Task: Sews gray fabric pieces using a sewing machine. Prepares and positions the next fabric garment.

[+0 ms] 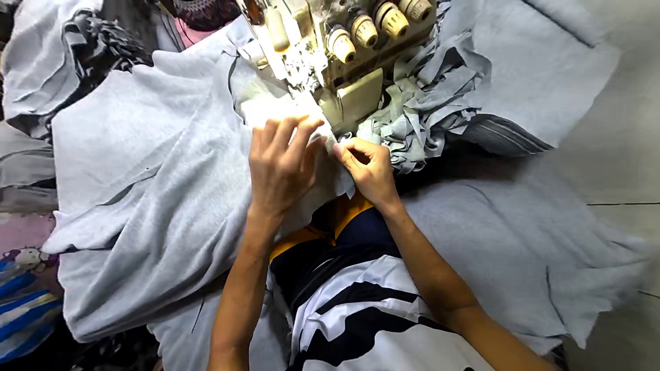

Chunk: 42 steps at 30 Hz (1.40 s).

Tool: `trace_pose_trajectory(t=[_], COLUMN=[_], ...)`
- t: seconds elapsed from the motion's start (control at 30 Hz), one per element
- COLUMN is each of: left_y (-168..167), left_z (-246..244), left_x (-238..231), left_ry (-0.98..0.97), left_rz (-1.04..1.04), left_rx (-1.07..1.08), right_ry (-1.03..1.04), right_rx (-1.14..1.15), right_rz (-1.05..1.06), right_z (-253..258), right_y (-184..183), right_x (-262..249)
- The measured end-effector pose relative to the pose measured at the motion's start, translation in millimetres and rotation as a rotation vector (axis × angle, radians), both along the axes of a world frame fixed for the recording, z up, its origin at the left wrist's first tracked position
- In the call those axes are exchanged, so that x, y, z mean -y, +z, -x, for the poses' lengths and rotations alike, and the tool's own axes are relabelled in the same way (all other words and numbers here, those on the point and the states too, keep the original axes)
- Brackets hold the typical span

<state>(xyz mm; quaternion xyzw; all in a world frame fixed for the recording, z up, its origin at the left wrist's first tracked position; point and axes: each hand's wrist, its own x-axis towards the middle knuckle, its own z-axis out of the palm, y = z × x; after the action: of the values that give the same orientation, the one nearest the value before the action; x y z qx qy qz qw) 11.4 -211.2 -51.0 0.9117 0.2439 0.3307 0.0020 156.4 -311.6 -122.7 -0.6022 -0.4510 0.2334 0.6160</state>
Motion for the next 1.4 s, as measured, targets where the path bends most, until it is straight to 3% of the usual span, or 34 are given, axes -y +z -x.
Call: trace_pose_trajectory(t=[0.1, 0.4, 0.8, 1.4], left_y=[-13.8, -22.6, -36.3, -21.6], left_z=[8.3, 4.4, 1.5, 3.1], left_x=[7.1, 11.3, 32.5, 26.7], left_ry=[-0.009, 0.061, 0.346, 0.153], left_rz=[-0.008, -0.089, 0.073, 0.351], left_rx=[-0.141, -0.215, -0.041, -0.021], right_ry=[0.004, -0.046, 0.01, -0.078], right_rx=[-0.014, -0.117, -0.039, -0.155], right_rz=[-0.01, 0.027, 0.139, 0.039], right_z=[0.8, 3.3, 5.5, 16.3], right_y=[-1.4, -1.0, 15.9, 12.1], right_x=[0.0, -2.4, -5.6, 11.5])
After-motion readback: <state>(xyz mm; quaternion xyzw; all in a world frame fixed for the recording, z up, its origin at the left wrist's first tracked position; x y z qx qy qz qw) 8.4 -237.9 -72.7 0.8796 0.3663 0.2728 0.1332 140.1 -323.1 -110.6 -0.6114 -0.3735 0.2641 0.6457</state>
